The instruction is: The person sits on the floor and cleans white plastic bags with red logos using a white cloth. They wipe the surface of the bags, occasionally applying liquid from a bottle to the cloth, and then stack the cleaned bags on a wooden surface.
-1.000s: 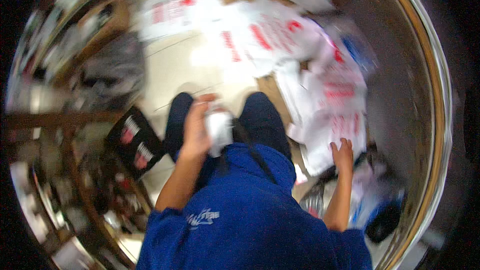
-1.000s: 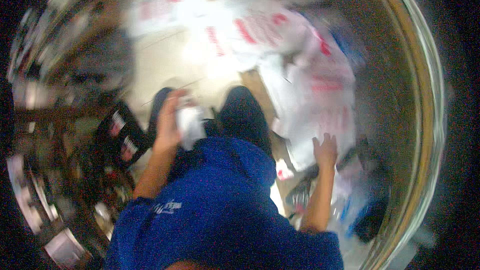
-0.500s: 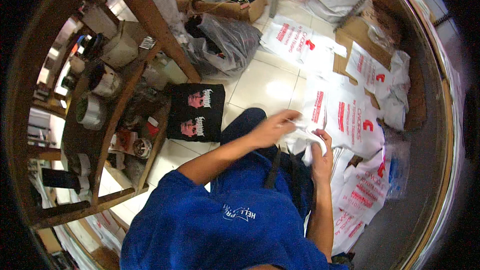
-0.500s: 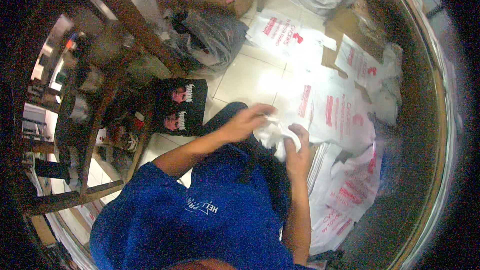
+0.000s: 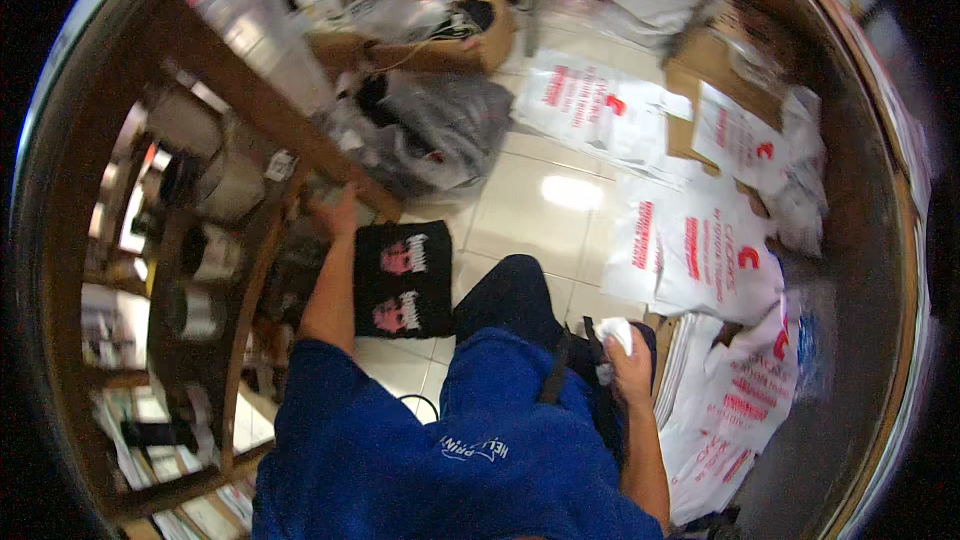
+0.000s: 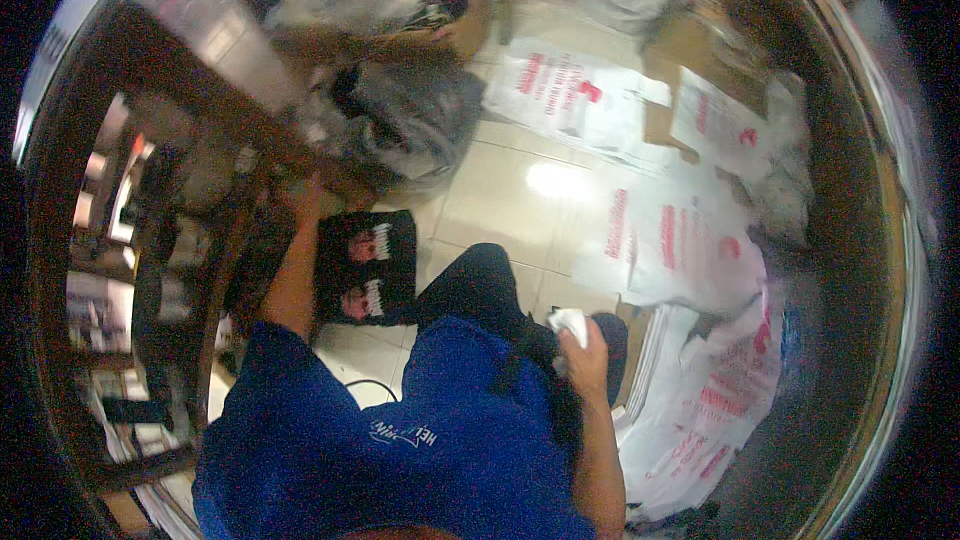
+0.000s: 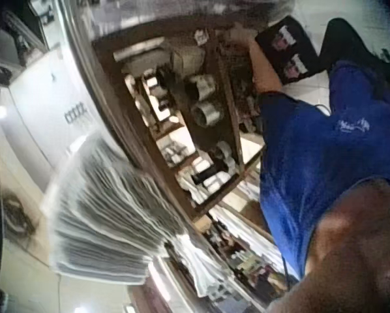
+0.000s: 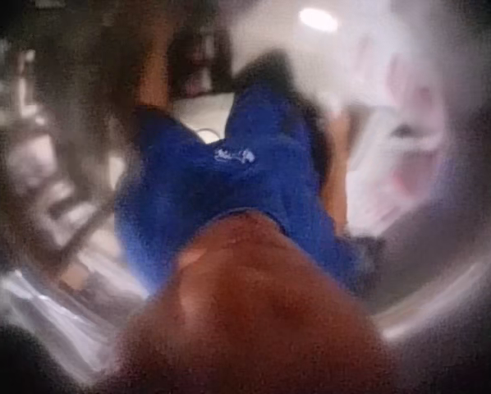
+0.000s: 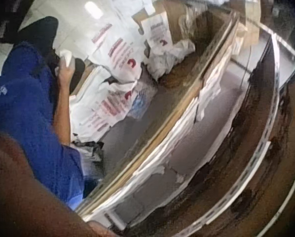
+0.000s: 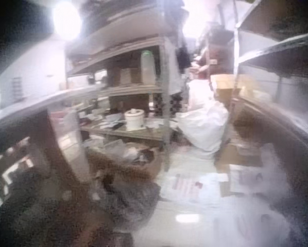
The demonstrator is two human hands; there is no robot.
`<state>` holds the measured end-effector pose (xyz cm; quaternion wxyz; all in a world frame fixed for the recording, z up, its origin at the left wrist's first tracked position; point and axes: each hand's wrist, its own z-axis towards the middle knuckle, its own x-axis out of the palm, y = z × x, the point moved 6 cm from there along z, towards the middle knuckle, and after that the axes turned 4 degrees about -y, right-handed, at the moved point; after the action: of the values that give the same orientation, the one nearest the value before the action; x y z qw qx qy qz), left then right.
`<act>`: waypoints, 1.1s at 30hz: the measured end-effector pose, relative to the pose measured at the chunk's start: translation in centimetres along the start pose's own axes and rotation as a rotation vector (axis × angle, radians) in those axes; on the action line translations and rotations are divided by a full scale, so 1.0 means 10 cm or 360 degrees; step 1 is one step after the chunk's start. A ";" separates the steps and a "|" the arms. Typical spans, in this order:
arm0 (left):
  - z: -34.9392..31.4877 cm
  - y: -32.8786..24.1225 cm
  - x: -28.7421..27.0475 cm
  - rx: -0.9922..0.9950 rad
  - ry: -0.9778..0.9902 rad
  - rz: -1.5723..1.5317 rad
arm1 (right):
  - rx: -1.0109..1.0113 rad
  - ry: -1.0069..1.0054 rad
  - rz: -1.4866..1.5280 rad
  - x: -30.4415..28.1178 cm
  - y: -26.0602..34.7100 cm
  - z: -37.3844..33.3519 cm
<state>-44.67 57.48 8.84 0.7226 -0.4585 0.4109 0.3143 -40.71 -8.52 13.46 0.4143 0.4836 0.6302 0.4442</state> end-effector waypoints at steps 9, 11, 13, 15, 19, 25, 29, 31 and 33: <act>-0.45 -0.26 -0.19 -0.0103 -0.0250 -0.0570 | 0.0190 0.0117 0.0118 0.16 0.14 0.15; -0.41 -0.08 -0.40 0.0115 -0.0423 -0.0645 | 0.0143 0.0220 0.0029 0.29 0.29 0.17; -0.53 -0.02 -0.61 0.0263 -0.0492 -0.0803 | -0.0077 0.0180 -0.0003 0.32 0.41 0.21; -1.01 -0.30 -0.96 0.0314 -0.0398 -0.1090 | -0.0195 0.0082 0.0053 0.26 0.39 0.28; -1.21 -0.45 -1.32 0.0624 -0.0350 -0.0758 | -0.0290 0.0184 0.0259 0.49 0.58 0.39; -0.75 -0.72 -0.81 0.0574 0.0194 -0.0615 | -0.0217 0.0328 0.0260 0.65 0.64 0.34; -0.85 -0.46 -0.41 0.0547 0.0505 -0.0377 | -0.0189 0.0218 0.0186 0.56 0.44 0.23; -1.03 -0.48 -0.31 0.0655 0.0387 0.0018 | -0.0112 0.0172 0.0237 0.46 0.22 0.19; -1.18 -0.59 -0.30 0.0762 0.0370 0.0320 | -0.0029 0.0164 0.0277 0.37 0.09 0.17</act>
<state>-44.73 44.10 11.02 0.7235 -0.2648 0.5970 0.2237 -39.59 -4.51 13.58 0.3456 0.5094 0.6021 0.5085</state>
